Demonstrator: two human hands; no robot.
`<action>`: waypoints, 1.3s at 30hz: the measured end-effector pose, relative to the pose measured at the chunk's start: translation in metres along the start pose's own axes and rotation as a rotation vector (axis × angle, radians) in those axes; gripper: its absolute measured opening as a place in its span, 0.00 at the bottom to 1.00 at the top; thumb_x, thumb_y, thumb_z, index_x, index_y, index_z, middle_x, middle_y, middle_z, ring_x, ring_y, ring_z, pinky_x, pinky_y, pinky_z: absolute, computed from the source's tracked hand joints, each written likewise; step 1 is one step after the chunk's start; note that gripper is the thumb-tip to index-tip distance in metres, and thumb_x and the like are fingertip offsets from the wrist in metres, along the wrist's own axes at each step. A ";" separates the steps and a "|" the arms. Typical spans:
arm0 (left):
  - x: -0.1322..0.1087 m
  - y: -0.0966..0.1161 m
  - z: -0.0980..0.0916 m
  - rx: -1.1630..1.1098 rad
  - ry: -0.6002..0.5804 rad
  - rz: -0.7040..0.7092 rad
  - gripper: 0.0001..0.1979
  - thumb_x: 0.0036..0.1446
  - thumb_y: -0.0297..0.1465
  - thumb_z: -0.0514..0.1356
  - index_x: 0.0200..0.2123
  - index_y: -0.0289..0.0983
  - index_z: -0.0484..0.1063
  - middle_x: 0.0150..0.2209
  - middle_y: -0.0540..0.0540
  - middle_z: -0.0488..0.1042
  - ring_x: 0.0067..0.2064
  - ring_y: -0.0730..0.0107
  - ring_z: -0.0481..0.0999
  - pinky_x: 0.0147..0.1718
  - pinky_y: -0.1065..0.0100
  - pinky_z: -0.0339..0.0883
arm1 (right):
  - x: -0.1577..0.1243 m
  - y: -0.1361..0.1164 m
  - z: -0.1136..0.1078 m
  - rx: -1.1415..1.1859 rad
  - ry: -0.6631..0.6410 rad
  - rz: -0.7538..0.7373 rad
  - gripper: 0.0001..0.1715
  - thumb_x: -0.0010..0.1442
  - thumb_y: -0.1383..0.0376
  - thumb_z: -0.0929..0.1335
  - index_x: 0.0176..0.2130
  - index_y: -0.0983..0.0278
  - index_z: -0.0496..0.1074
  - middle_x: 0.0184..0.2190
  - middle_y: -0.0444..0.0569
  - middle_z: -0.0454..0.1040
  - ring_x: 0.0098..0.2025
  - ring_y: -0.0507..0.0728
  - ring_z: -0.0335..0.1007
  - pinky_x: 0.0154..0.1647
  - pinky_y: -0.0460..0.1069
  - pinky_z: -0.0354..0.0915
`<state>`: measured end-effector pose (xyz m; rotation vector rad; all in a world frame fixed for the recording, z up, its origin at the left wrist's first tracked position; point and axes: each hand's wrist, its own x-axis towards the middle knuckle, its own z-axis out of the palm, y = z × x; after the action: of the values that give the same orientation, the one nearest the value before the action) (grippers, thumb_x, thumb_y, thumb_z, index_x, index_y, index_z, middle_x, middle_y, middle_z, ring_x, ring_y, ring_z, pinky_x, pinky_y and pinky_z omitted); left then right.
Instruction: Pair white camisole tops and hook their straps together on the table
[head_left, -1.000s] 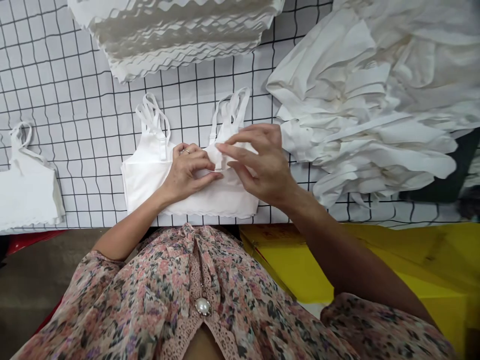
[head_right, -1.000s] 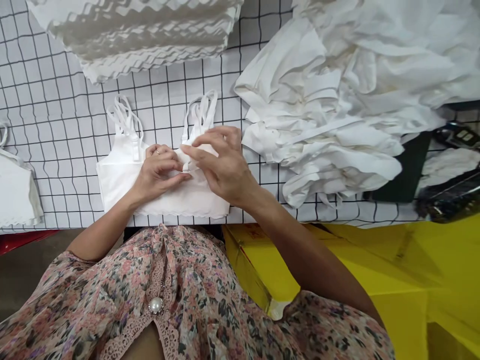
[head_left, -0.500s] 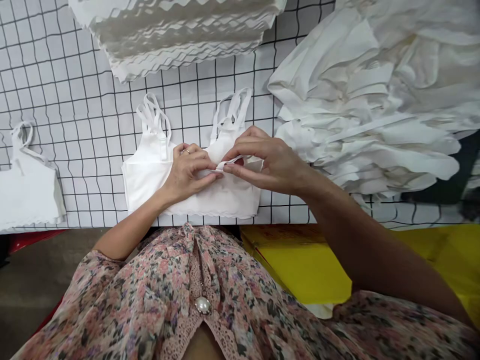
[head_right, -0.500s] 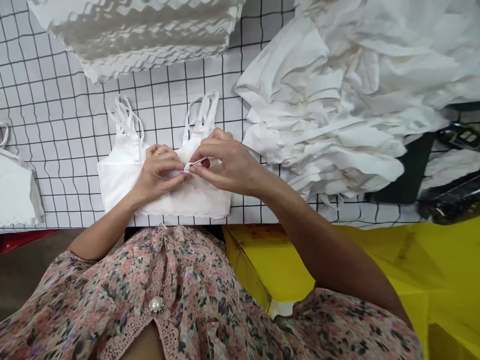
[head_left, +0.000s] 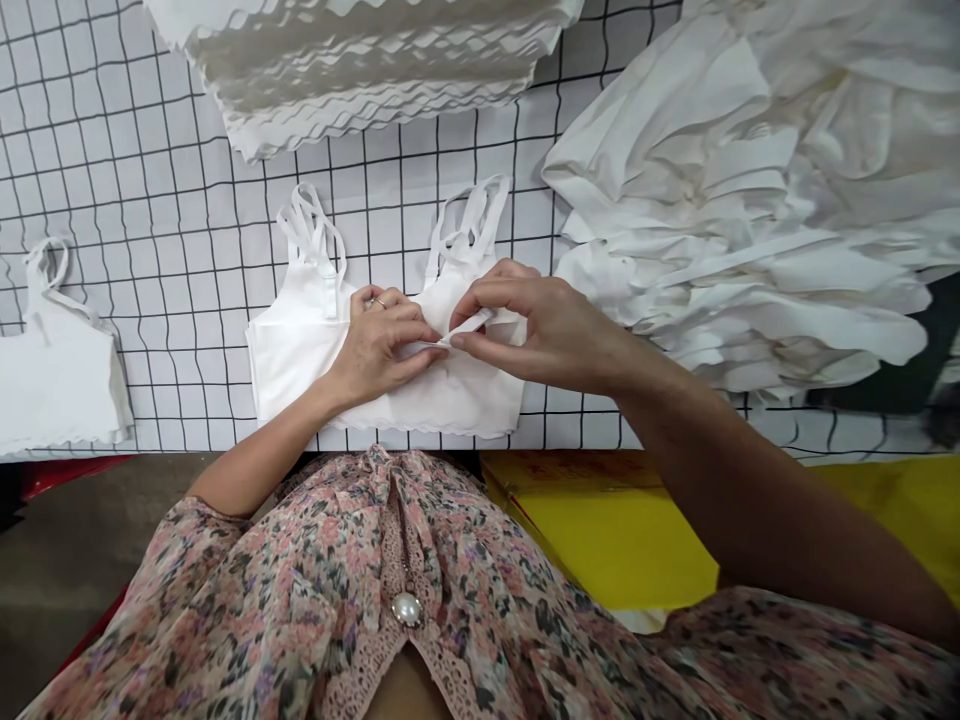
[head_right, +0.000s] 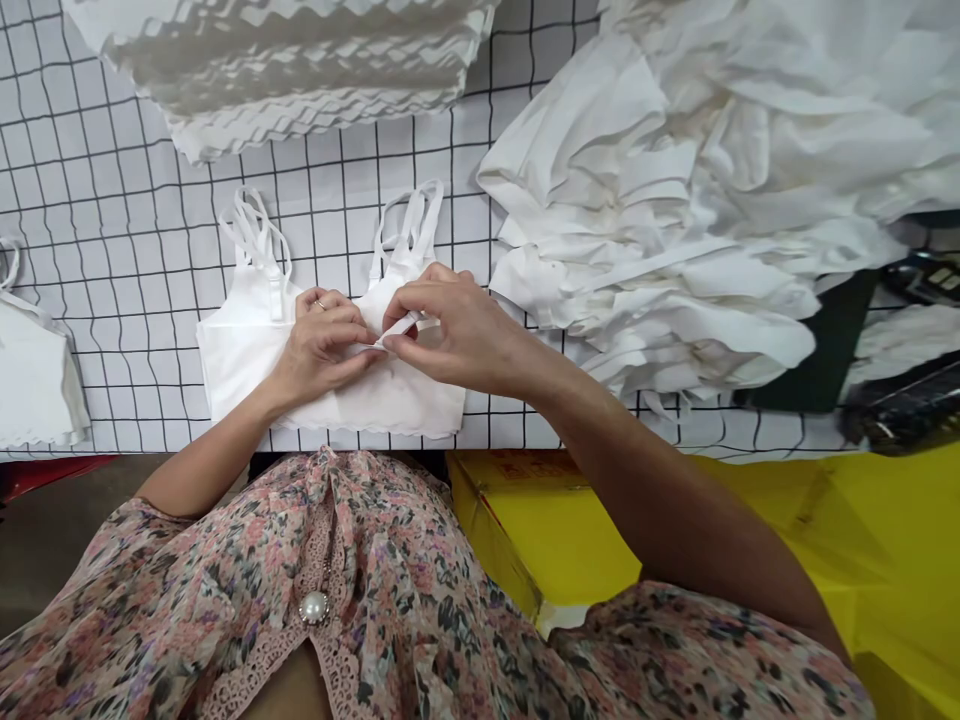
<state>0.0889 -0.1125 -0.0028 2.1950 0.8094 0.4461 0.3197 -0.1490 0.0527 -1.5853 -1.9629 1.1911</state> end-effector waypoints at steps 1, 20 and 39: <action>0.000 0.000 0.000 0.002 -0.011 -0.003 0.12 0.70 0.41 0.64 0.36 0.42 0.81 0.33 0.52 0.79 0.46 0.64 0.74 0.62 0.53 0.52 | 0.000 0.000 -0.001 -0.002 -0.002 -0.007 0.07 0.62 0.58 0.69 0.36 0.58 0.75 0.36 0.50 0.77 0.47 0.64 0.72 0.56 0.64 0.68; 0.001 0.004 -0.003 0.035 -0.066 -0.014 0.14 0.72 0.39 0.60 0.35 0.42 0.79 0.33 0.51 0.78 0.47 0.63 0.73 0.62 0.53 0.52 | 0.002 0.005 0.006 -0.063 0.002 -0.123 0.10 0.65 0.59 0.68 0.33 0.57 0.77 0.28 0.48 0.75 0.46 0.64 0.70 0.50 0.60 0.66; -0.001 -0.009 0.009 0.175 0.036 0.007 0.11 0.68 0.43 0.66 0.41 0.42 0.80 0.38 0.48 0.81 0.47 0.59 0.72 0.60 0.54 0.55 | 0.059 -0.002 -0.098 -0.261 0.029 -0.049 0.26 0.69 0.43 0.68 0.31 0.58 0.78 0.27 0.53 0.71 0.45 0.65 0.70 0.52 0.63 0.66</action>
<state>0.0888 -0.1133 -0.0153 2.3573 0.8889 0.4334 0.3693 -0.0571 0.0984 -1.6543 -2.1975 0.9181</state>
